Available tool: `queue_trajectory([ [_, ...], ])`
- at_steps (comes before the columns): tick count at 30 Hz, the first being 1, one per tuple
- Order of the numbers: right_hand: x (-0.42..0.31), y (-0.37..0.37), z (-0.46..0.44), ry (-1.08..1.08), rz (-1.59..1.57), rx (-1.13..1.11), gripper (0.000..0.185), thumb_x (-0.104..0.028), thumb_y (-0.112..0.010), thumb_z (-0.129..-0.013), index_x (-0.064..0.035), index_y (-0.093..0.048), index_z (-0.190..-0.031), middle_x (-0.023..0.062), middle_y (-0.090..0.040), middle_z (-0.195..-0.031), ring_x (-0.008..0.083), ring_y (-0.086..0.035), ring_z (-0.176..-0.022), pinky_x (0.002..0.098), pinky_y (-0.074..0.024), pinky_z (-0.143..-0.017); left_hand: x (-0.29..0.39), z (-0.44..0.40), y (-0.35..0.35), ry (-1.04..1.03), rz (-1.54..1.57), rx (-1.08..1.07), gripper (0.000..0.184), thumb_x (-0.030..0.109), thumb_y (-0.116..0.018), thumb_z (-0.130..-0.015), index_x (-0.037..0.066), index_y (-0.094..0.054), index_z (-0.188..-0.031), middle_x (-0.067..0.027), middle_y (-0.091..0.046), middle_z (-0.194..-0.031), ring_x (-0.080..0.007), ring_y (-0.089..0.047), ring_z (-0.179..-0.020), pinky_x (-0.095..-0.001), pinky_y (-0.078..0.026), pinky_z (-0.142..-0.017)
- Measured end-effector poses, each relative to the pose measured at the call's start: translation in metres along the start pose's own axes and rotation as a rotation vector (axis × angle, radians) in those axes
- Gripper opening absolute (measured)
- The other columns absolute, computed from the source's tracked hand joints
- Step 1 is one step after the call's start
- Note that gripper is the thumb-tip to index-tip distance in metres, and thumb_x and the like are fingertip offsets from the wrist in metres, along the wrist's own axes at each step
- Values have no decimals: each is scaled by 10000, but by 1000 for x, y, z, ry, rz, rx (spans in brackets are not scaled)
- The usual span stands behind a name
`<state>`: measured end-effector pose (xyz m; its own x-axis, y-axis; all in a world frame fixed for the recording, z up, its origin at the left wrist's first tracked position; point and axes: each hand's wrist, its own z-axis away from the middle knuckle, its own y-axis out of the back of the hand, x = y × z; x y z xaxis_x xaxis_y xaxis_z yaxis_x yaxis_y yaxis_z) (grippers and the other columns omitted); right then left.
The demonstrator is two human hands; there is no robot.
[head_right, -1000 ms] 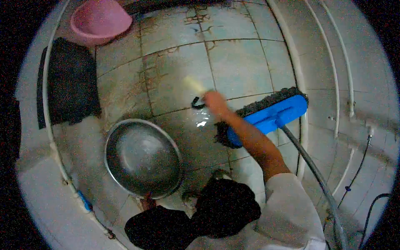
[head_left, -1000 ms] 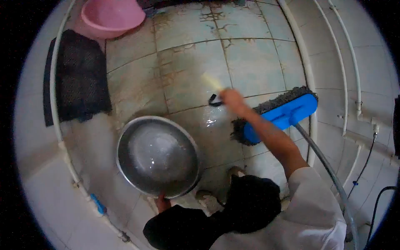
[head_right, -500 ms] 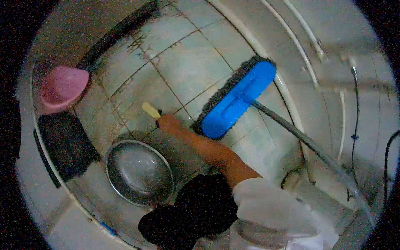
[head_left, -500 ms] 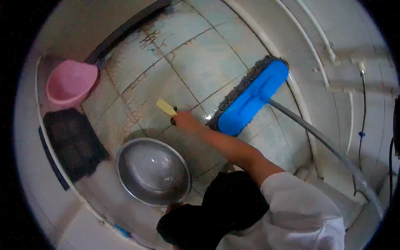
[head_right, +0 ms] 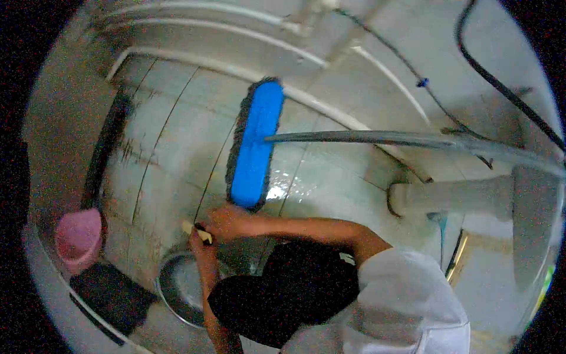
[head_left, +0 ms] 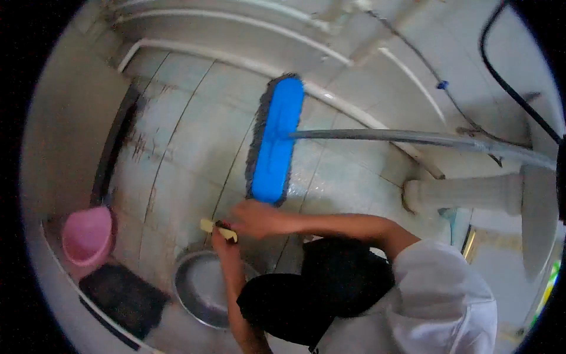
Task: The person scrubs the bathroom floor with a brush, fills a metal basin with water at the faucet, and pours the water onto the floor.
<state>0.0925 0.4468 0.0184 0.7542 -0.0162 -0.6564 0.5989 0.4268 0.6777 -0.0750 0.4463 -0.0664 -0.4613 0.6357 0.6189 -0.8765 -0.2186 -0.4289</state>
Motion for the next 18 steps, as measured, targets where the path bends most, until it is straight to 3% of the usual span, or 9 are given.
queue_trajectory([
  [2, 29, 48, 54, -301, -548, 389, 468, -316, -574, -798, 23, -455, -1099, 144, -548, -1016, 270, -536, -940, 345, -436, -775, -15, -25, 23, 132, 45, 151, 248, 308, -396, -897, 79, -487, -923, -26, -506, -784, -143, -461, -636, -303, -411, -549],
  [4, 68, 76, 99, -616, -749, 742, 437, -306, -578, -811, 22, -460, -1076, 98, -544, -983, 201, -531, -893, 323, -429, -785, -14, -19, 19, 148, -76, 194, 237, 302, -382, -899, 92, -489, -888, -28, -493, -727, -141, -451, -584, -304, -400, -505],
  [5, 81, 86, 106, -627, -734, 783, 437, -306, -578, -811, 22, -460, -1076, 98, -544, -983, 201, -531, -893, 323, -429, -785, -9, -10, 8, 143, -115, 203, 233, 300, -375, -900, 98, -489, -874, -27, -485, -699, -140, -444, -559, -301, -395, -485],
  [6, 90, 92, 106, -477, -658, 1110, 400, -309, -573, -816, 23, -480, -1019, 90, -551, -927, 178, -525, -858, 318, -433, -770, 3, 7, -3, 107, -108, 205, 229, 299, -371, -900, 106, -489, -864, -23, -473, -674, -137, -436, -534, -293, -389, -469],
  [8, 90, 126, 113, -305, -574, 1451, 371, -311, -568, -821, 25, -499, -961, 82, -558, -871, 155, -518, -824, 313, -438, -755, 9, 18, -25, 136, -255, 266, 229, 294, -368, -901, 103, -489, -869, -21, -463, -654, -138, -431, -525, -295, -388, -464],
  [10, 83, 158, 108, -156, -938, 1432, 310, -291, -555, -833, 19, -537, -834, 84, -568, -756, 130, -506, -717, 304, -441, -701, 1, 5, -7, 163, -403, 349, 228, 288, -364, -901, 100, -490, -874, -19, -452, -634, -140, -426, -516, -297, -386, -458],
  [13, 112, 161, 107, 50, -1199, 1460, 315, -287, -516, -853, 2, -560, -737, 71, -575, -707, 123, -498, -644, 282, -416, -635, -53, -50, 68, -57, -277, 65, 236, 289, -370, -898, 81, -482, -908, -24, -463, -678, -153, -435, -538, -311, -393, -470],
  [15, 105, 171, 126, -241, -945, 1467, 349, -297, -477, -869, -14, -559, -682, 63, -569, -665, 126, -480, -581, 270, -392, -584, -54, -51, 78, -77, -321, 22, 237, 291, -391, -893, 76, -479, -940, -28, -466, -726, -156, -446, -575, -309, -400, -499],
  [18, 102, 175, 148, -237, -888, 1464, 323, -273, -500, -854, -21, -529, -653, 72, -569, -620, 155, -534, -605, 290, -431, -600, -16, -7, 41, -41, -270, 100, 242, 285, -411, -890, 69, -473, -980, -38, -472, -766, -156, -456, -612, -308, -409, -528],
])
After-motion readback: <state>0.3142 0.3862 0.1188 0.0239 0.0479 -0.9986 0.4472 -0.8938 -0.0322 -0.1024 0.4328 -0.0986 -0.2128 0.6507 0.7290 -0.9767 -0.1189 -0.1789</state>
